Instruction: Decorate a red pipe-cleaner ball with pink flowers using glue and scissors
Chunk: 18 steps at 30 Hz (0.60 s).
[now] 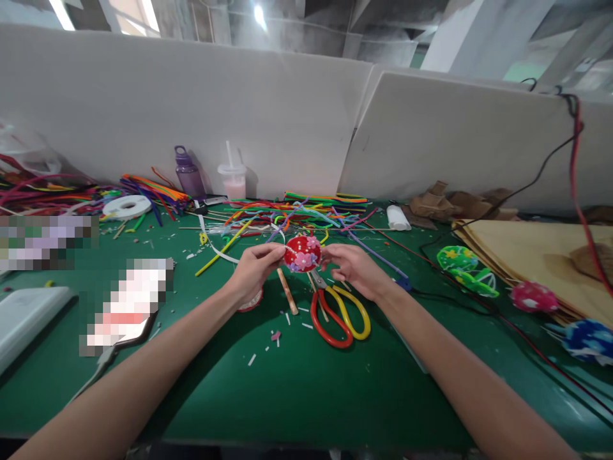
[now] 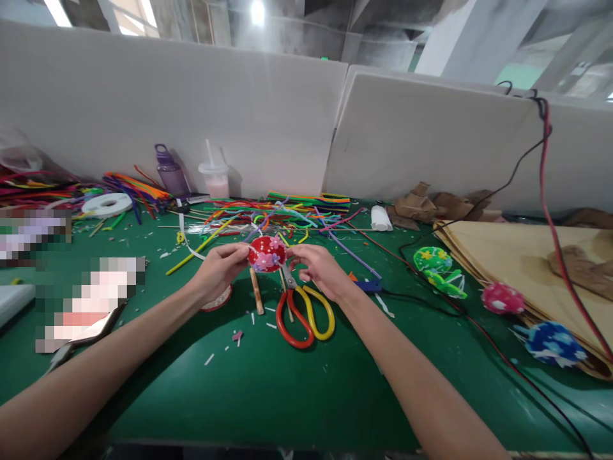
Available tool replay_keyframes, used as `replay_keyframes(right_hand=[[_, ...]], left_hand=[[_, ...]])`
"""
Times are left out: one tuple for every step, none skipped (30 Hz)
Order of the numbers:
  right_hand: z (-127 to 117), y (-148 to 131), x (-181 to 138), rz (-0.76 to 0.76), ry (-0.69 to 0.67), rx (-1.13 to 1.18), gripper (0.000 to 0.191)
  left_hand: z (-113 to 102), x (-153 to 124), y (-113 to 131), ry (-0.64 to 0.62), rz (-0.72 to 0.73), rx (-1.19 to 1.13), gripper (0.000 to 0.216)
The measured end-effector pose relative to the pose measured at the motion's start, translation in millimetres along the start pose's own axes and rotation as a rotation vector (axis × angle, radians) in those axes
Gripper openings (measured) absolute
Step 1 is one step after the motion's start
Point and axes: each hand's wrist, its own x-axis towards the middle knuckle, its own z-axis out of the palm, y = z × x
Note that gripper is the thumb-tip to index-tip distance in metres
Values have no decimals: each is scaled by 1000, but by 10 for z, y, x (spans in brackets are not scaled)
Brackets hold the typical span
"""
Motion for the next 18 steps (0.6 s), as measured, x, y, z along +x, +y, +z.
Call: replay_keyframes(right_hand=[[16, -4, -5, 10, 2, -18, 20], [33, -6, -9, 17, 11, -35, 20], [50, -6, -11, 22, 22, -48, 20], [66, -3, -10, 23, 32, -57, 20], [79, 2, -8, 20, 38, -59, 20], [88, 8, -5, 13, 40, -56, 20], [93, 15, -1, 5, 42, -49, 20], [95, 21, 3, -3, 45, -40, 19], [95, 26, 6, -9, 51, -28, 19], [92, 29, 8, -13, 59, -15, 19], [90, 30, 8, -14, 68, -3, 19], [88, 29, 6, -12, 74, 8, 19], [87, 25, 4, -7, 74, 14, 19], [88, 21, 0, -2, 68, 17, 19], [90, 16, -3, 3, 57, 16, 19], [92, 12, -6, 8, 45, 13, 20], [93, 9, -8, 14, 35, 12, 20], [92, 7, -9, 21, 33, 14, 20]], left_hand=[[4, 0, 1, 4, 4, -5, 24], [9, -1, 1, 8, 9, -7, 24], [13, -2, 2, 10, 13, -4, 24], [16, -4, 2, 8, 14, 3, 25], [17, -5, 2, 4, 14, 11, 25], [18, -7, 3, -5, 14, 19, 25], [17, -8, 5, -17, 13, 21, 25], [15, -9, 9, -35, 8, 16, 25], [12, -10, 13, -54, 1, 3, 25], [10, -10, 18, -72, -6, -14, 26], [9, -12, 23, -90, -16, -30, 27], [10, -13, 29, -106, -30, -38, 28], [12, -15, 33, -120, -45, -39, 30], [16, -18, 37, -132, -59, -33, 32], [20, -21, 40, -141, -72, -21, 33], [25, -23, 41, -149, -85, -3, 35], [28, -25, 41, -153, -95, 16, 35], [29, -26, 40, -152, -100, 32, 34]])
